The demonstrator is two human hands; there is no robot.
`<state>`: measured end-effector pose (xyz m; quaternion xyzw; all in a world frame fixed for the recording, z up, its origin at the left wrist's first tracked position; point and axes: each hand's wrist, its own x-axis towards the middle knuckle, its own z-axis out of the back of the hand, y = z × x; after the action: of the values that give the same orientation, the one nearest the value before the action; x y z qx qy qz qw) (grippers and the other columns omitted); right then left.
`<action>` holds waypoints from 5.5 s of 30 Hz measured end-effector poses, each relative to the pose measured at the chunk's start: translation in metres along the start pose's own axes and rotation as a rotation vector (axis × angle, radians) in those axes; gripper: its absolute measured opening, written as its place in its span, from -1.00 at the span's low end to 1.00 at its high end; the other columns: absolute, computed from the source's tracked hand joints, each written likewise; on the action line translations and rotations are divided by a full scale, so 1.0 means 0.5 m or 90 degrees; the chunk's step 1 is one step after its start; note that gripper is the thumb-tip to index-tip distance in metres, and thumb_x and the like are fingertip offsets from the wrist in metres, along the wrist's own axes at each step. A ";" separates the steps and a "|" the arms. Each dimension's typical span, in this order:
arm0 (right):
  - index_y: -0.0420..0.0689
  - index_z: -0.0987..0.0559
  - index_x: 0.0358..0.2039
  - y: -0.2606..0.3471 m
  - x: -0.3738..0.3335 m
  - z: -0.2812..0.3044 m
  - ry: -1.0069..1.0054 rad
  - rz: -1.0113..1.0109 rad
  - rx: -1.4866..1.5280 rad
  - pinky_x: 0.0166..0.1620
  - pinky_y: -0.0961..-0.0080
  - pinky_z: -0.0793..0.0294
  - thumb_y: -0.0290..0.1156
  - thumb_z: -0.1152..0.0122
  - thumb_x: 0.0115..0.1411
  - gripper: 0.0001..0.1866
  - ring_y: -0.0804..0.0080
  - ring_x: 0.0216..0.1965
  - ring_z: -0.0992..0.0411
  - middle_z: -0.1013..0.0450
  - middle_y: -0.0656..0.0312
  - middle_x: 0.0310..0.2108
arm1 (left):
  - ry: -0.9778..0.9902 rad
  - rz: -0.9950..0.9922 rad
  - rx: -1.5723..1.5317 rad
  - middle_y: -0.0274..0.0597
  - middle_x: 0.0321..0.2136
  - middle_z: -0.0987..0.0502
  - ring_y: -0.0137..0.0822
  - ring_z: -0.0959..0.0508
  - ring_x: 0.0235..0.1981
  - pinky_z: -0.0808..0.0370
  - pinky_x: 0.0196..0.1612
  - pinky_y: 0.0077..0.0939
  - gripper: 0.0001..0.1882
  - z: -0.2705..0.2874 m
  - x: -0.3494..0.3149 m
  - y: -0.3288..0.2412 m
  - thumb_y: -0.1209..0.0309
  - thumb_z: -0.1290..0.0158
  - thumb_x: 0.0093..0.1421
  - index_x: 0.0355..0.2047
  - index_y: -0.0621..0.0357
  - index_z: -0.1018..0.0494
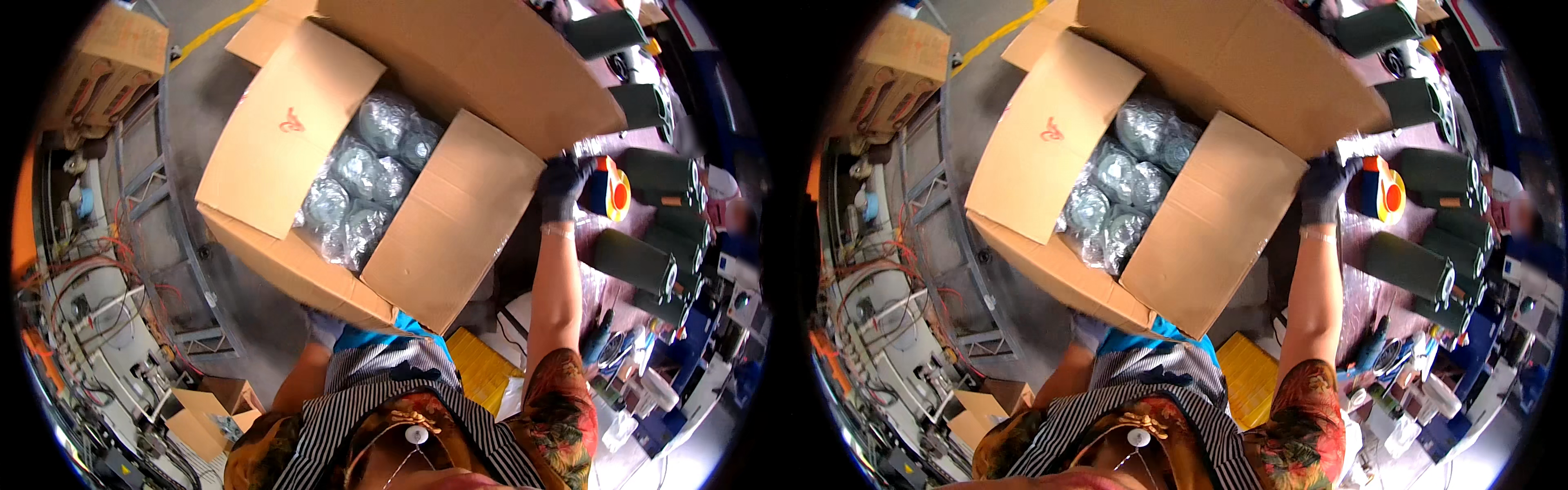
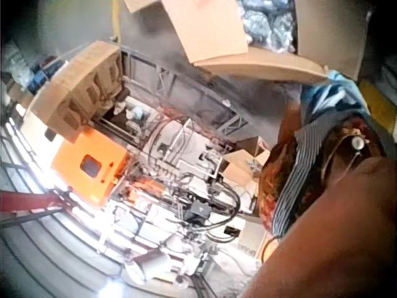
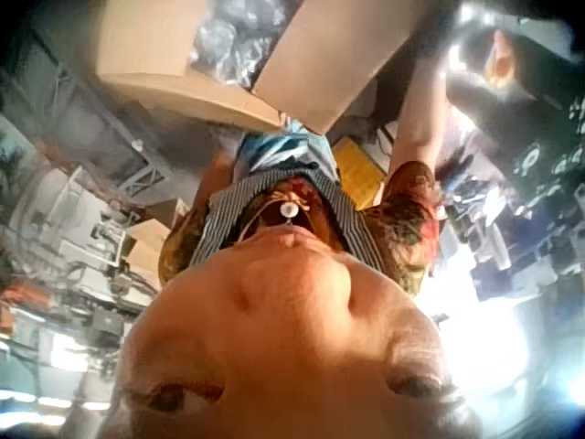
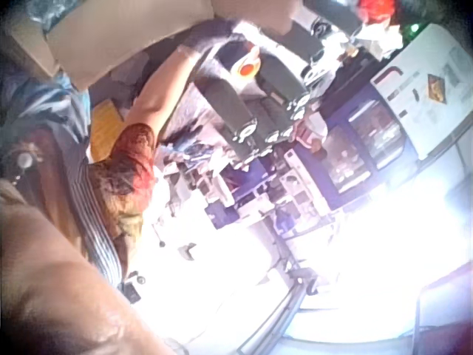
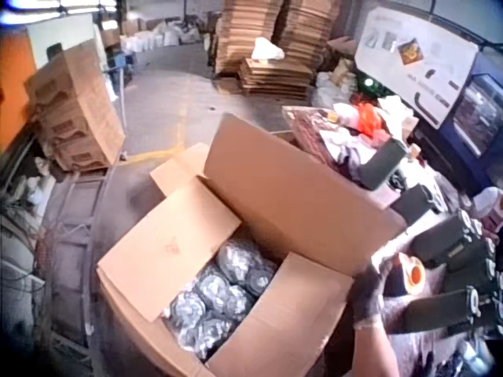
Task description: The person assembles green pitchers by inserting wooden handles and using a drill to secure them, then places the assembled pitchers into a plastic bag and puts them into a cardboard box which is then sealed with tape.
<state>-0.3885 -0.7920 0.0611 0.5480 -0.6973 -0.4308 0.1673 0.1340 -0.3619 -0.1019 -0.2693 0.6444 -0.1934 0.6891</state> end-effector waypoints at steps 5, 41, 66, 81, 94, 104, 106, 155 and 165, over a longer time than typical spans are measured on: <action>0.03 -0.66 -0.02 0.030 -0.124 0.029 0.320 0.165 -0.772 0.38 0.20 -0.10 0.15 -0.06 0.28 -0.48 0.09 0.27 -0.30 -0.44 0.09 0.21 | -0.129 0.120 0.157 -0.07 0.26 -0.30 -0.02 -0.27 0.30 -0.21 0.32 -0.08 -0.47 0.115 -0.228 0.015 0.08 0.16 0.34 0.26 -0.03 -0.31; -0.07 -0.33 0.29 -0.128 -0.245 -0.321 0.414 0.062 -1.408 0.21 0.05 -0.38 0.04 -0.50 -0.04 -0.06 -0.20 0.24 -0.28 -0.25 -0.15 0.29 | -0.233 -0.462 0.518 0.03 0.05 -0.56 0.05 -0.59 -0.02 -0.51 0.04 -0.13 -0.33 0.091 0.393 -1.064 0.02 -0.13 0.23 0.32 -0.12 -0.31; 0.10 -0.32 0.35 -0.127 0.025 -0.292 0.207 0.085 -1.233 0.28 -0.01 -0.17 0.34 -0.21 0.10 -0.09 0.06 0.25 -0.32 -0.37 0.16 0.26 | -0.495 -0.384 0.637 0.07 -0.02 -0.56 0.09 -0.59 -0.07 -0.50 -0.04 -0.03 -0.35 -0.075 0.411 -1.123 -0.20 0.00 0.25 0.17 -0.05 -0.42; -0.21 -0.35 0.22 -0.187 -0.323 -0.059 -0.500 -0.213 -0.648 -0.05 0.26 -0.45 -0.03 -0.07 0.39 -0.42 0.13 -0.15 -0.51 -0.56 0.00 -0.08 | -0.544 -0.353 0.674 0.06 -0.01 -0.53 0.15 -0.59 -0.11 -0.52 -0.09 -0.02 -0.46 -0.069 0.433 -1.075 -0.02 -0.01 0.30 0.16 0.01 -0.37; -0.20 -0.49 0.07 0.311 0.006 0.168 -0.315 -0.078 -1.512 0.00 0.19 -0.51 0.31 -0.27 0.04 -0.15 -0.02 -0.06 -0.56 -0.58 -0.12 -0.11 | -0.402 -0.381 0.599 0.07 0.00 -0.55 0.17 -0.56 -0.04 -0.49 -0.02 0.01 -0.49 -0.017 0.453 -1.091 0.06 0.02 0.26 0.15 -0.06 -0.42; -0.28 -0.52 -0.04 0.164 -0.217 -0.239 -0.165 -0.084 -0.461 0.02 0.45 -0.48 -0.52 -0.36 0.20 -0.66 0.45 -0.13 -0.47 -0.52 0.20 -0.11 | -0.422 -0.475 0.498 0.13 0.12 -0.44 0.09 -0.45 0.15 -0.43 0.14 -0.12 -0.35 0.046 0.445 -1.078 0.16 -0.19 0.20 0.26 0.03 -0.29; -0.25 -0.52 -0.01 0.110 -0.257 -0.360 -0.044 -0.173 -0.433 0.01 0.53 -0.42 -0.45 -0.28 0.26 -0.69 0.53 -0.14 -0.44 -0.51 0.25 -0.15 | -0.402 -0.667 0.386 0.20 0.20 -0.34 0.09 -0.36 0.22 -0.35 0.23 -0.14 -0.29 0.011 0.372 -1.120 0.32 -0.19 0.20 0.32 0.15 -0.20; -0.26 -0.53 -0.05 -0.129 -0.192 -0.801 0.528 -0.345 -0.951 -0.22 0.38 -0.59 0.06 -0.52 0.01 -0.29 0.23 -0.30 -0.66 -0.62 0.01 -0.37 | -0.001 -0.215 0.026 -0.33 -0.37 -0.67 -0.52 -0.59 -0.37 -0.55 -0.26 -0.56 -0.85 0.233 0.428 -1.128 0.50 -0.04 0.30 -0.23 0.21 -0.61; -0.26 -0.55 -0.06 -0.164 -0.156 -0.824 0.499 -0.388 -0.891 -0.20 0.42 -0.59 -0.09 -0.49 0.08 -0.42 0.35 -0.31 -0.64 -0.63 0.05 -0.34 | 0.094 -0.061 -0.276 -0.30 -0.27 -0.65 -0.48 -0.61 -0.26 -0.57 -0.17 -0.54 -0.83 0.228 0.454 -1.155 0.41 -0.08 0.32 -0.13 0.14 -0.58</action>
<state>-0.0201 -0.8954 0.2515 0.5911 0.0149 -0.5678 0.5727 0.3153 -0.9380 0.0813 -0.4261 0.7061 -0.1019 0.5563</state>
